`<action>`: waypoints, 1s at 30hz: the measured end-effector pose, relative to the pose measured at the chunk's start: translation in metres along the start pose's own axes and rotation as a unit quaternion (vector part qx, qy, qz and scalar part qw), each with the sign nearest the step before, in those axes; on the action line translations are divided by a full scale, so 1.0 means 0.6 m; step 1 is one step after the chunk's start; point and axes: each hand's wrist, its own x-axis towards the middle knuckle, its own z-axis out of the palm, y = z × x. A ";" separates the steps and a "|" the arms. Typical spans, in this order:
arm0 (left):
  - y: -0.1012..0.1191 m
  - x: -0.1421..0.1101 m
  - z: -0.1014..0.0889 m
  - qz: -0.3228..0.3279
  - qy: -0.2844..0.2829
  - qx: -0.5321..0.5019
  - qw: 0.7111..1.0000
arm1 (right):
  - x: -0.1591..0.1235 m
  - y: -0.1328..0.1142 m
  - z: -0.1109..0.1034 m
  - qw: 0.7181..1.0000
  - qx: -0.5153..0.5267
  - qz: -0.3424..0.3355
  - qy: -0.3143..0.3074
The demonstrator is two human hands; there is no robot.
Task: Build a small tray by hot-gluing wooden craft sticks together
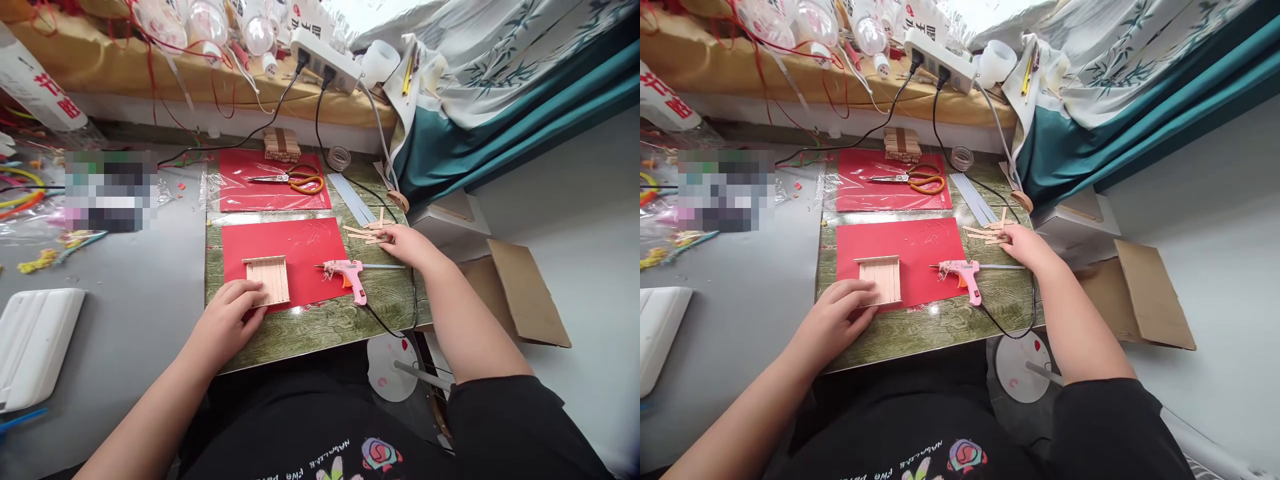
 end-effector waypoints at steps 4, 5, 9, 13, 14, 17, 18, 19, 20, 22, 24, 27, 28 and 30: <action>-0.001 -0.001 0.001 0.001 0.004 -0.001 1.000 | 0.015 0.023 -0.006 0.998 0.023 0.028 -0.054; -0.001 -0.001 0.001 0.003 0.005 -0.001 1.000 | 0.016 0.026 -0.007 0.997 0.030 0.032 -0.066; 0.002 0.002 -0.003 0.016 0.006 0.006 1.000 | 0.020 0.027 -0.011 0.994 0.039 0.042 -0.092; 0.006 0.002 -0.008 0.016 -0.006 0.010 1.000 | -0.001 0.005 -0.027 0.996 0.025 0.035 -0.072; 0.006 0.002 -0.009 0.014 -0.007 0.010 1.000 | -0.014 -0.008 -0.034 0.998 0.025 0.032 -0.055; 0.006 0.001 -0.008 0.009 -0.008 0.010 1.000 | -0.072 -0.067 -0.047 0.992 0.120 0.003 0.044; 0.005 0.002 -0.008 0.008 -0.008 0.009 1.000 | -0.095 -0.094 -0.045 0.979 0.193 -0.013 0.065; 0.004 0.002 -0.007 0.008 -0.009 0.009 1.000 | -0.118 -0.123 -0.040 0.960 0.267 -0.031 0.073; 0.003 0.002 -0.007 0.008 -0.010 0.009 1.000 | -0.140 -0.154 -0.030 0.942 0.328 -0.043 0.064; 0.003 0.003 -0.008 0.008 -0.002 0.011 1.000 | -0.181 -0.217 0.000 0.910 0.412 -0.032 0.034; 0.010 0.001 -0.013 0.014 0.017 0.016 1.000 | -0.215 -0.276 0.037 0.885 0.464 -0.024 0.019; 0.039 -0.004 -0.026 0.057 0.033 0.012 0.998 | -0.251 -0.349 0.081 0.863 0.504 -0.038 -0.032; 0.053 -0.005 -0.030 0.072 0.019 -0.003 0.997 | -0.260 -0.368 0.091 0.862 0.502 -0.047 -0.044; 0.083 -0.006 -0.035 0.068 -0.020 -0.021 0.997 | -0.271 -0.397 0.101 0.870 0.483 -0.077 -0.059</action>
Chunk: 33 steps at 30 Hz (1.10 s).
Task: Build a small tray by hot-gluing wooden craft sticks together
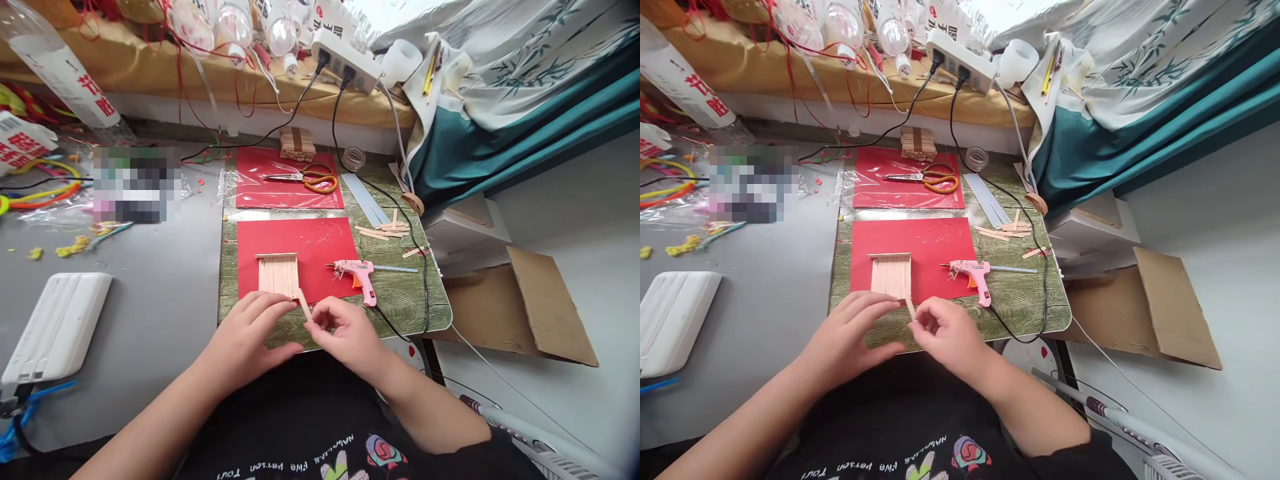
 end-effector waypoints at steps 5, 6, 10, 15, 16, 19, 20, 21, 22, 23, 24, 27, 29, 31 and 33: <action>0.039 0.011 0.008 -0.027 -0.003 -0.005 1.000 | 0.000 -0.010 0.027 0.994 -0.089 -0.065 0.007; 0.040 0.012 0.011 -0.037 0.006 -0.008 0.999 | 0.000 -0.010 0.028 0.992 -0.101 -0.075 0.018; 0.039 0.012 0.018 -0.054 0.024 -0.027 0.998 | 0.000 0.001 0.024 0.988 -0.114 -0.100 0.034; 0.029 0.014 0.015 -0.102 0.031 -0.080 0.991 | 0.003 0.021 0.002 0.985 0.001 -0.173 -0.002; 0.025 0.016 0.014 -0.114 0.037 -0.088 0.989 | 0.004 0.025 -0.001 0.981 0.004 -0.192 -0.005; 0.013 0.023 0.012 -0.109 0.056 -0.083 0.989 | 0.009 0.034 0.001 0.988 0.007 -0.154 -0.003; 0.009 0.026 0.011 -0.100 0.060 -0.074 0.990 | 0.011 0.036 0.004 0.993 0.025 -0.119 -0.002; 0.006 0.030 0.010 -0.091 0.061 -0.064 0.992 | 0.013 0.038 0.007 0.995 0.047 -0.087 0.003; 0.003 0.033 0.009 -0.086 0.059 -0.054 0.993 | 0.016 0.037 0.008 0.995 0.064 -0.072 0.014; 0.001 0.037 0.007 -0.083 0.054 -0.046 0.994 | 0.019 0.036 0.007 0.994 0.066 -0.078 0.030; -0.002 0.041 0.005 -0.081 0.047 -0.038 0.995 | 0.023 0.033 0.004 0.992 0.052 -0.104 0.049; -0.008 0.052 -0.001 -0.077 0.032 -0.006 0.996 | 0.040 0.016 -0.012 0.971 -0.057 -0.216 0.082; -0.014 0.057 -0.002 -0.067 0.049 0.034 0.996 | 0.053 0.002 -0.019 0.966 -0.100 -0.218 0.095; -0.019 0.061 0.000 -0.039 0.070 0.078 0.994 | 0.066 -0.011 -0.020 0.978 -0.094 -0.159 0.097; -0.024 0.064 0.002 -0.005 0.074 0.103 0.992 | 0.078 -0.021 -0.015 0.989 -0.078 -0.101 0.076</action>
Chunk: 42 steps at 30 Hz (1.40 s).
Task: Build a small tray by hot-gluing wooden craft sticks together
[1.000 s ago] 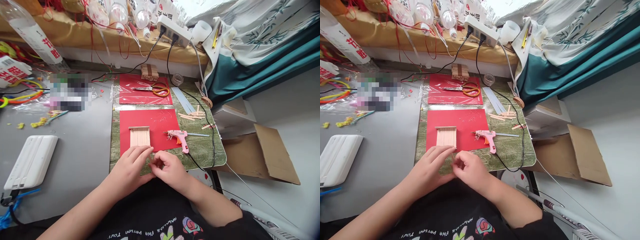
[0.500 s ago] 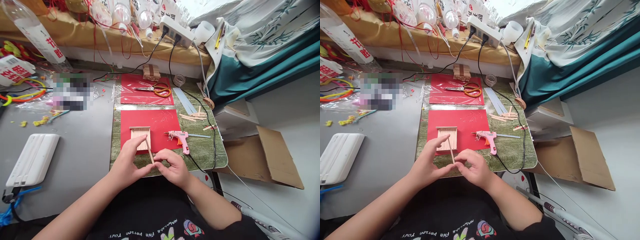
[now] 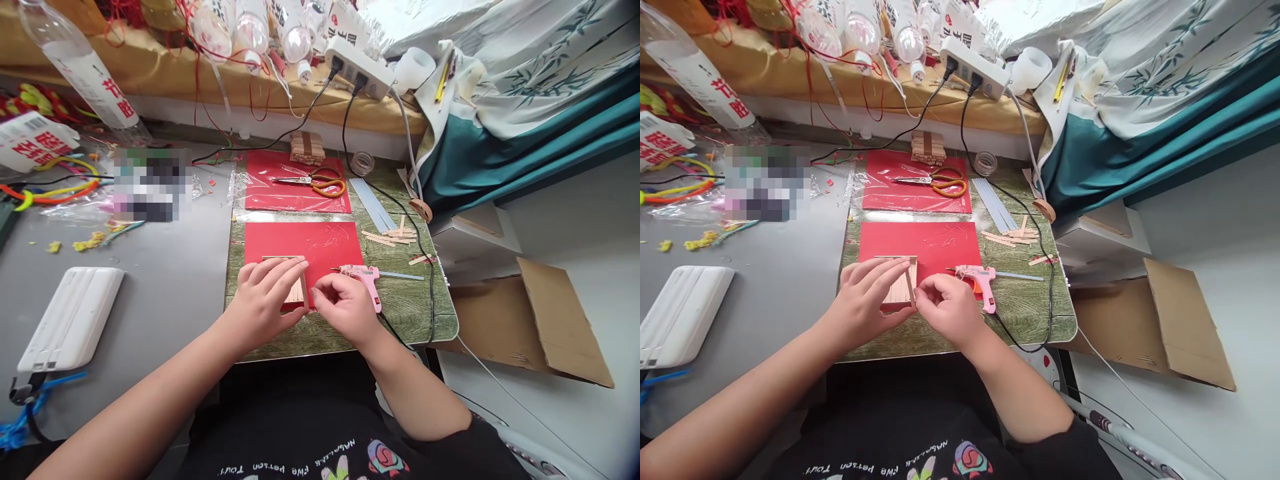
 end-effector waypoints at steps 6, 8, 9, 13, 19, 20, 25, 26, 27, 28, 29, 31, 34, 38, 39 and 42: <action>-0.010 -0.003 0.007 0.010 -0.027 -0.016 0.999 | 0.026 -0.012 0.011 0.996 -0.018 0.058 -0.059; -0.013 -0.004 0.009 0.010 -0.029 -0.028 0.999 | 0.035 -0.014 0.012 0.995 -0.015 0.067 -0.076; -0.015 -0.004 0.009 0.010 -0.030 -0.035 0.999 | 0.039 -0.015 0.012 0.994 -0.016 0.071 -0.080; -0.029 -0.005 0.009 -0.009 -0.047 -0.068 0.997 | 0.063 -0.019 0.005 0.991 -0.065 0.109 -0.041; -0.056 -0.014 0.019 0.001 -0.136 -0.070 0.988 | 0.098 -0.026 -0.003 0.962 -0.207 0.161 -0.072; -0.058 -0.015 0.021 0.002 -0.146 -0.061 0.987 | 0.101 -0.026 0.000 0.958 -0.224 0.162 -0.076; -0.063 -0.015 0.025 0.010 -0.153 -0.043 0.987 | 0.108 -0.013 0.018 0.949 -0.248 0.167 -0.097; -0.064 -0.015 0.025 0.013 -0.152 -0.040 0.987 | 0.109 -0.010 0.021 0.948 -0.249 0.170 -0.101; -0.064 -0.015 0.025 0.016 -0.150 -0.038 0.988 | 0.110 -0.007 0.022 0.947 -0.250 0.173 -0.103; -0.065 -0.015 0.025 0.019 -0.148 -0.038 0.988 | 0.110 -0.004 0.023 0.946 -0.253 0.174 -0.103; -0.065 -0.015 0.024 0.021 -0.146 -0.038 0.988 | 0.111 -0.002 0.024 0.945 -0.254 0.175 -0.104; -0.065 -0.015 0.024 0.021 -0.143 -0.041 0.989 | 0.112 0.001 0.025 0.945 -0.256 0.175 -0.104; -0.065 -0.014 0.024 0.017 -0.144 -0.044 0.989 | 0.114 0.000 0.028 0.945 -0.256 0.174 -0.107; -0.066 -0.014 0.026 0.013 -0.147 -0.041 0.988 | 0.115 0.000 0.030 0.944 -0.260 0.174 -0.106; -0.066 -0.014 0.027 0.012 -0.147 -0.041 0.988 | 0.115 0.000 0.030 0.944 -0.261 0.175 -0.105; -0.066 -0.015 0.029 0.010 -0.148 -0.041 0.988 | 0.115 0.002 0.030 0.945 -0.258 0.174 -0.102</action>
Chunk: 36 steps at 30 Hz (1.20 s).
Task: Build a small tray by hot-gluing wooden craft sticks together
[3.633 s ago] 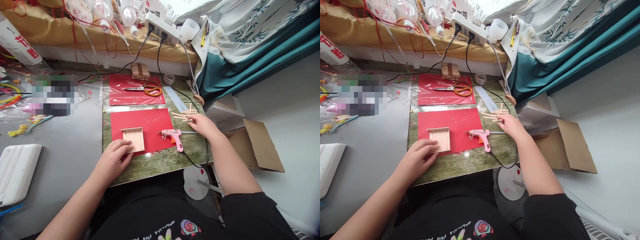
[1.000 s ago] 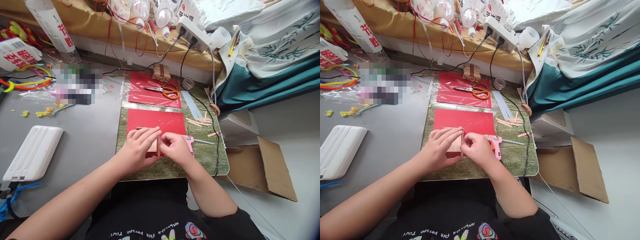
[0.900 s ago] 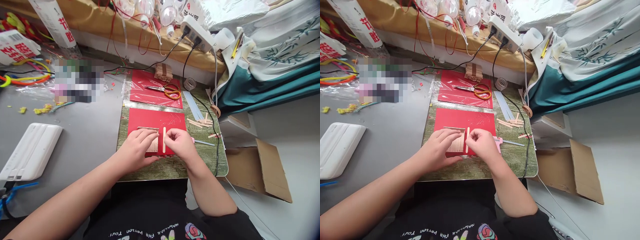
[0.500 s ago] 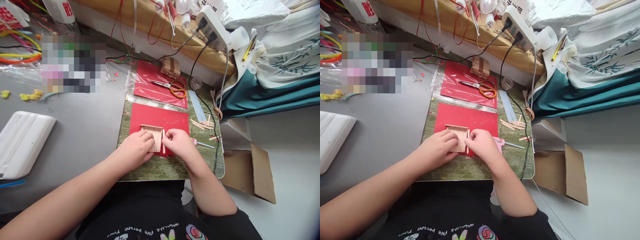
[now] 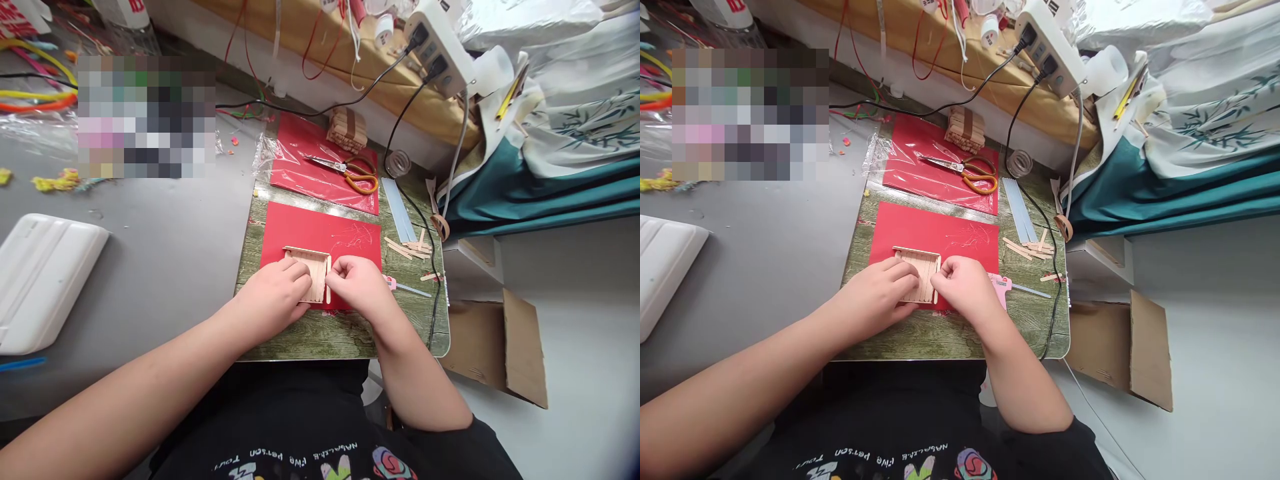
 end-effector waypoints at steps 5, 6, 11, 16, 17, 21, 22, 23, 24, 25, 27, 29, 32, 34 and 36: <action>0.001 -0.001 -0.001 -0.001 0.000 0.000 1.000 | -0.001 0.001 0.002 1.000 0.000 0.000 0.003; 0.001 0.000 -0.002 0.000 0.001 0.000 1.000 | -0.001 0.001 0.003 1.000 -0.001 0.001 0.003; 0.001 0.001 -0.003 0.004 0.000 -0.001 1.000 | -0.002 0.001 0.004 1.000 -0.005 0.002 0.003; 0.000 0.001 -0.003 0.002 -0.009 0.003 1.000 | -0.003 -0.002 0.003 1.000 -0.001 0.010 0.003; 0.000 0.001 -0.004 0.003 -0.009 0.003 1.000 | -0.003 -0.003 0.003 1.000 -0.001 0.011 0.002; 0.000 0.001 -0.005 0.000 -0.010 0.000 1.000 | -0.003 -0.003 0.005 1.000 -0.004 0.012 0.003; 0.000 0.001 -0.005 0.000 -0.010 0.000 1.000 | -0.003 -0.002 0.005 1.000 -0.005 0.013 0.003; 0.001 0.001 -0.006 0.000 -0.011 0.001 1.000 | -0.003 -0.002 0.006 1.000 -0.005 0.013 0.002; 0.001 0.001 -0.006 0.001 -0.011 0.001 1.000 | -0.003 -0.002 0.007 1.000 -0.006 0.013 0.002; 0.001 0.002 -0.007 0.002 -0.012 0.002 1.000 | -0.003 -0.002 0.007 1.000 -0.006 0.012 0.002; 0.001 0.002 -0.008 0.002 -0.012 0.004 1.000 | -0.003 -0.002 0.008 1.000 -0.008 0.010 0.005; 0.001 0.002 -0.008 0.002 -0.013 0.005 1.000 | -0.003 -0.002 0.009 1.000 -0.010 0.008 0.008; 0.000 0.001 -0.007 0.001 -0.013 0.004 1.000 | -0.003 0.000 0.010 1.000 -0.010 0.009 0.008; 0.000 0.000 -0.006 0.000 -0.015 0.003 1.000 | -0.003 0.001 0.011 1.000 -0.010 0.010 0.009; 0.000 0.000 -0.006 -0.001 -0.017 0.003 1.000 | -0.003 0.002 0.012 1.000 -0.010 0.010 0.010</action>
